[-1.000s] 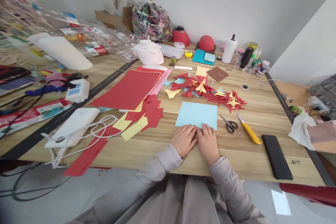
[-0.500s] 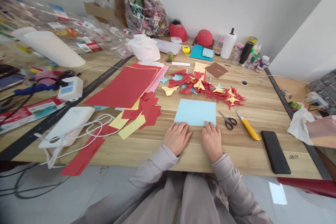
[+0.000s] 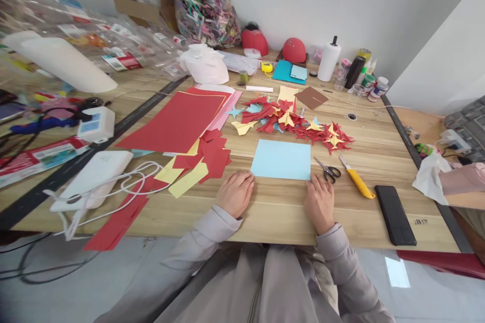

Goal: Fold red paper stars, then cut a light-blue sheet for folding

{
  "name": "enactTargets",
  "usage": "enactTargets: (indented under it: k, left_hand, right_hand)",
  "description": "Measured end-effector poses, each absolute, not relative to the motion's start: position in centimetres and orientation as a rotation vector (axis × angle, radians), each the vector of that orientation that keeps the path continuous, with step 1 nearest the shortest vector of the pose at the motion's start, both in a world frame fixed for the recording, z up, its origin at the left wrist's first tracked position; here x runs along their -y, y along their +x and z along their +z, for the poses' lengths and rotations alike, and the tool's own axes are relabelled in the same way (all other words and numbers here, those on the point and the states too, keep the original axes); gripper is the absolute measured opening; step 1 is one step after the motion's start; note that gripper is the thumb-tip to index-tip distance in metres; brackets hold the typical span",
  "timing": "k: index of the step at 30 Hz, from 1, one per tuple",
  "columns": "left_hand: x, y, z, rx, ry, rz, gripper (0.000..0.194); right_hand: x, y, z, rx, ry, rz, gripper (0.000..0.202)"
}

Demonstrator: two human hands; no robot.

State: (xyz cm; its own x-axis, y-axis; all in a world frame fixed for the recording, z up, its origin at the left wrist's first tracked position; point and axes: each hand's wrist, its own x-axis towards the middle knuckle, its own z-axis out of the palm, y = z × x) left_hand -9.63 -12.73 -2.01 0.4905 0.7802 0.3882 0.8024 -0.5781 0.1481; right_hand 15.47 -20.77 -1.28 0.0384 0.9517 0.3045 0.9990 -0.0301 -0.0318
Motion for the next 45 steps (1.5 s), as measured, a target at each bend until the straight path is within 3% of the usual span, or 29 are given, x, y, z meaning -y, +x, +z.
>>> enactTargets:
  k: [8,19,28,45]
  left_hand:
    - [12.7,-9.3,-1.6,1.426,-2.654,-0.597,0.031]
    - [13.8,-2.7,-1.2,1.275,-2.881,-0.522,0.031]
    - [14.6,-2.3,-2.6,1.252,-2.762,-0.495,0.032]
    - [13.0,-4.8,-0.7,1.346,-2.823,-0.568,0.029]
  right_hand:
    - [20.5,16.2,-1.3,2.002,-2.103,-0.358,0.032]
    - [17.9,10.1,-1.4,2.205,-1.901,-0.272,0.033]
    - [18.2,10.2,-1.6,2.220,-1.882,-0.358,0.024]
    - [18.7,12.9,-1.7,2.049,-1.927,-0.223,0.022]
